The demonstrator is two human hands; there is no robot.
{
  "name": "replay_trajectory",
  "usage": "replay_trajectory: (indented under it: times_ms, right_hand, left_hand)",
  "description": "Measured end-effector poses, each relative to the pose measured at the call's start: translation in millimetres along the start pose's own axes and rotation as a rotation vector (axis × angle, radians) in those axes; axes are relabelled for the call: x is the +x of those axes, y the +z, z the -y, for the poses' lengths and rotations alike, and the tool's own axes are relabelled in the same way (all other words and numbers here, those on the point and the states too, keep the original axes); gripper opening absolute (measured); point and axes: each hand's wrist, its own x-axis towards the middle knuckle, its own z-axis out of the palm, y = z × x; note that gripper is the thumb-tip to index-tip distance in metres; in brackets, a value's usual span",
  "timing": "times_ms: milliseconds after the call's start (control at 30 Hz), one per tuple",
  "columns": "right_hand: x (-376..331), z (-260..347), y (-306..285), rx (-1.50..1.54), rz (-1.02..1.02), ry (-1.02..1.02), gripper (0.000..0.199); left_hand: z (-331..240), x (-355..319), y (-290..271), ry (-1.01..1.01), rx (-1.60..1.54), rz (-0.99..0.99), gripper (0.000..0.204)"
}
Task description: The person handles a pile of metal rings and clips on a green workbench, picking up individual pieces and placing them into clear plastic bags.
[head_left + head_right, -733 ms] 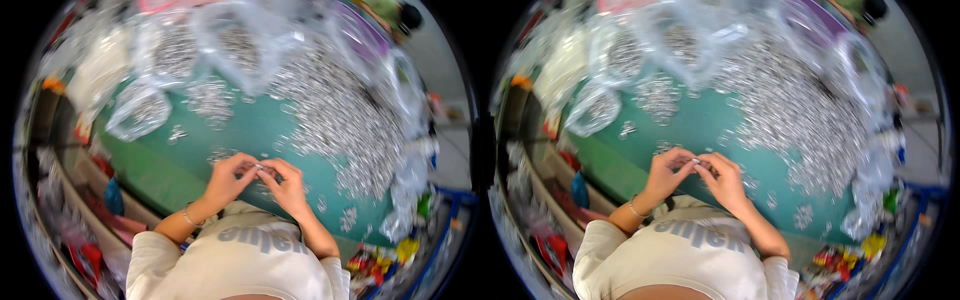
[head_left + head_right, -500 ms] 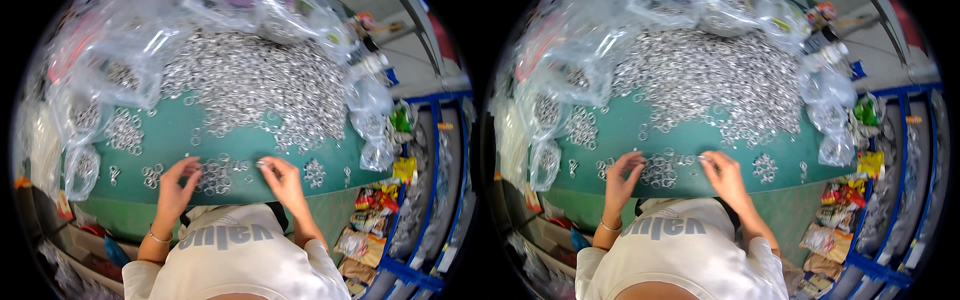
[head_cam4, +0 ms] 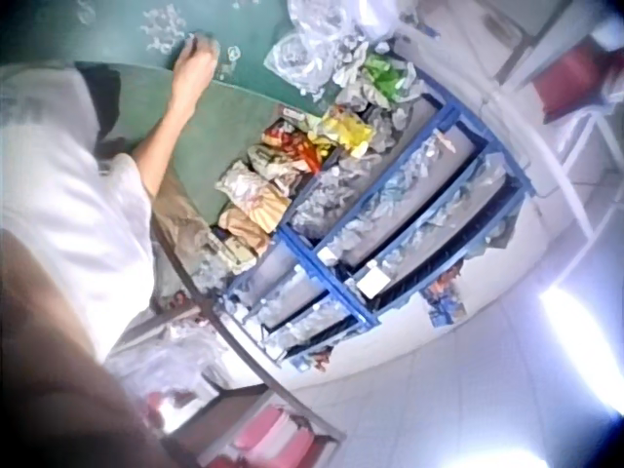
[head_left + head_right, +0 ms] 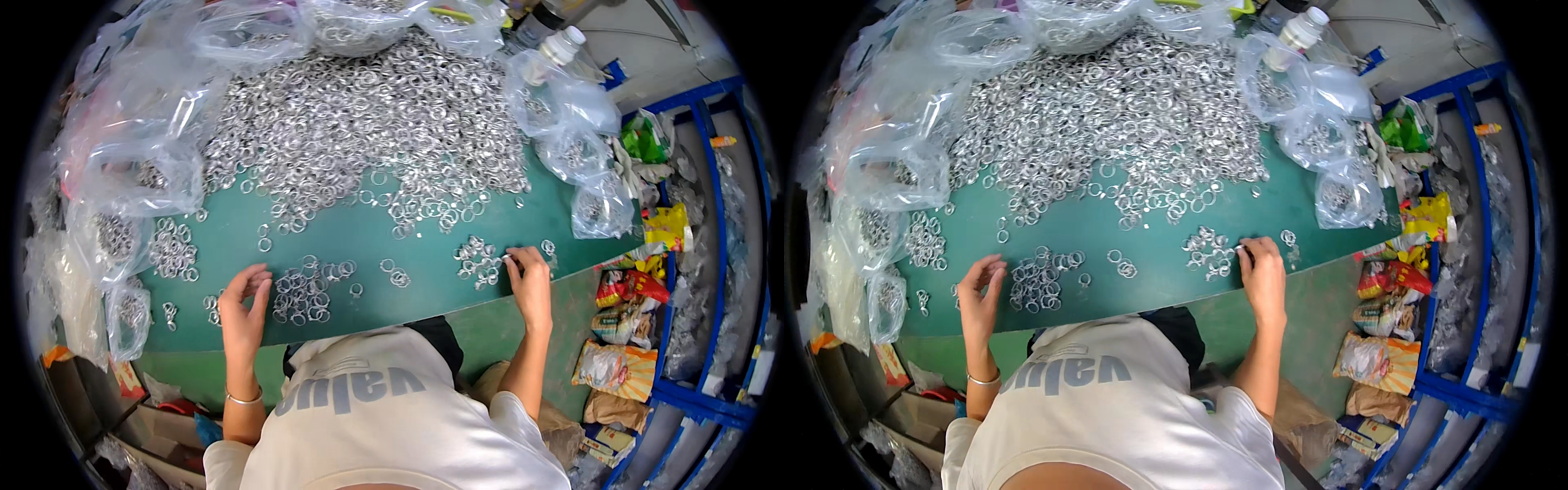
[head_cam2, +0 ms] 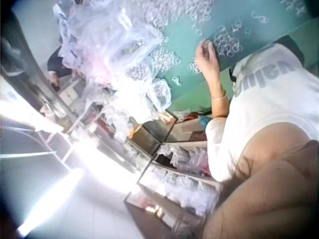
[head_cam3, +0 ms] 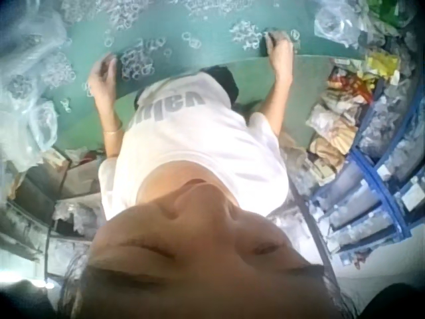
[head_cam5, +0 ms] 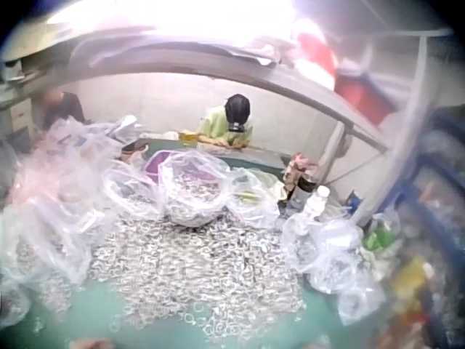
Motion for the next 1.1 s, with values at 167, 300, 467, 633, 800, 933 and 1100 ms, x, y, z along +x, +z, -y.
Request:
replay_trajectory:
  times_ms: [167, 300, 467, 633, 800, 933, 1100]
  right_hand:
    - [4.5, 6.4, -8.1, 0.019, -0.003, -0.011, 0.019]
    - [0.5, 1.6, -6.2, 0.159, 0.040, -0.007, 0.033]
    - [-10.0, -22.6, 20.2, 0.308, 0.023, -0.120, 0.058]
    - [1.9, -4.1, 26.8, 0.298, 0.148, -0.341, 0.067]
    - [11.5, 4.3, 35.5, 0.226, 0.204, -0.559, 0.070]
    - [11.4, 12.2, 35.8, 0.164, 0.194, -0.662, 0.059]
    - [0.3, 8.2, 39.0, 0.188, 0.191, -0.696, 0.045]
  left_hand:
    - [11.6, -3.3, -4.4, 0.022, 0.036, -0.065, 0.022]
    - [2.2, -7.6, 4.2, 0.057, -0.003, -0.138, 0.020]
    - [-10.2, -51.2, 14.9, -0.164, -0.463, 0.242, 0.016]
    - [-6.4, -70.8, 65.0, -0.384, -0.746, 0.961, 0.028]
    - [9.6, -69.0, 136.2, -0.822, -1.140, 1.194, 0.041]
    - [0.1, -70.5, 188.9, -0.913, -1.260, 1.265, 0.053]
    - [-3.1, -63.3, 249.7, -0.905, -1.562, 1.281, 0.065]
